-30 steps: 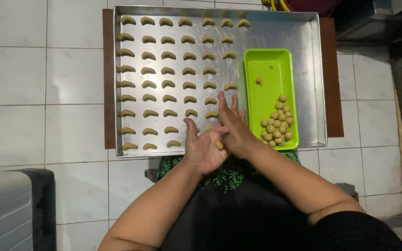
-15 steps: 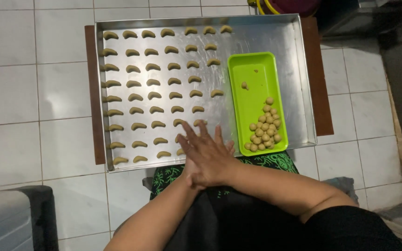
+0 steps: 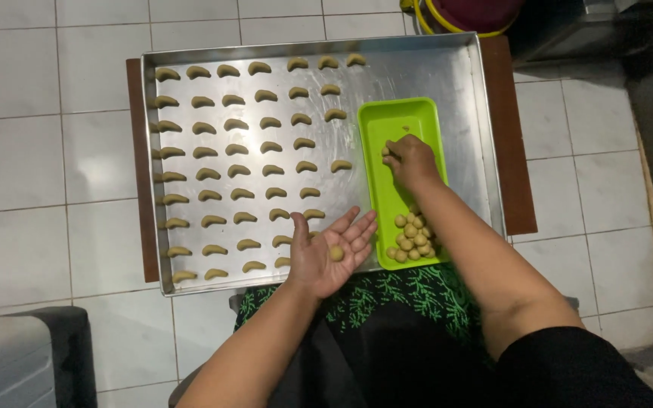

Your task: Shaping small portions of dough into crescents and placing them on a baking tray.

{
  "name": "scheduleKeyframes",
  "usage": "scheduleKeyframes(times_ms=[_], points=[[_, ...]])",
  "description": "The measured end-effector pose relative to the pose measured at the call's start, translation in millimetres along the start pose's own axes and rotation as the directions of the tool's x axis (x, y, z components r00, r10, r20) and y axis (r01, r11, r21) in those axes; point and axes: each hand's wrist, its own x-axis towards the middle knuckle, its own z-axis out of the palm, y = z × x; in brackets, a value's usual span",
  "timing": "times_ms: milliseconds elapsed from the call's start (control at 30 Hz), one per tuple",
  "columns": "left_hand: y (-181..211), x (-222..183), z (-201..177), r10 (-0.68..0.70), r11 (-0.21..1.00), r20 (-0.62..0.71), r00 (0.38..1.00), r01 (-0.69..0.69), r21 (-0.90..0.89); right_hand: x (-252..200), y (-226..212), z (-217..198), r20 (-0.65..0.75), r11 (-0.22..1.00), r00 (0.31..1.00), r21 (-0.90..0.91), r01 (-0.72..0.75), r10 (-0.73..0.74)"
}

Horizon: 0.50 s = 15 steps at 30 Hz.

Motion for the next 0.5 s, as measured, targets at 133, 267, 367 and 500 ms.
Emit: scheduleKeyframes(times_ms=[133, 267, 367, 500], points=[[0.6, 12.9, 5.4, 0.005, 1.000, 0.022, 1.000, -0.006, 0.007, -2.7, 8.8, 13.4, -0.017, 0.994, 0.995, -0.050, 0.102, -0.103], [-1.5, 20.0, 7.2, 0.018, 0.999, 0.036, 0.999, -0.020, 0.032, -12.0, 5.0, 14.9, -0.036, 0.973, 0.991, -0.196, 0.123, -0.132], [-5.4, 25.0, 9.5, 0.026, 0.999, 0.029, 0.999, -0.027, 0.036, -15.8, -12.6, 0.8, -0.014, 0.932, 0.976, -0.302, 0.203, -0.217], [-6.7, 24.3, 6.0, 0.070, 0.989, -0.027, 0.997, -0.066, 0.136, -24.2, -30.9, -9.5, 0.100, 0.845, 0.964, -0.466, 0.264, -0.246]])
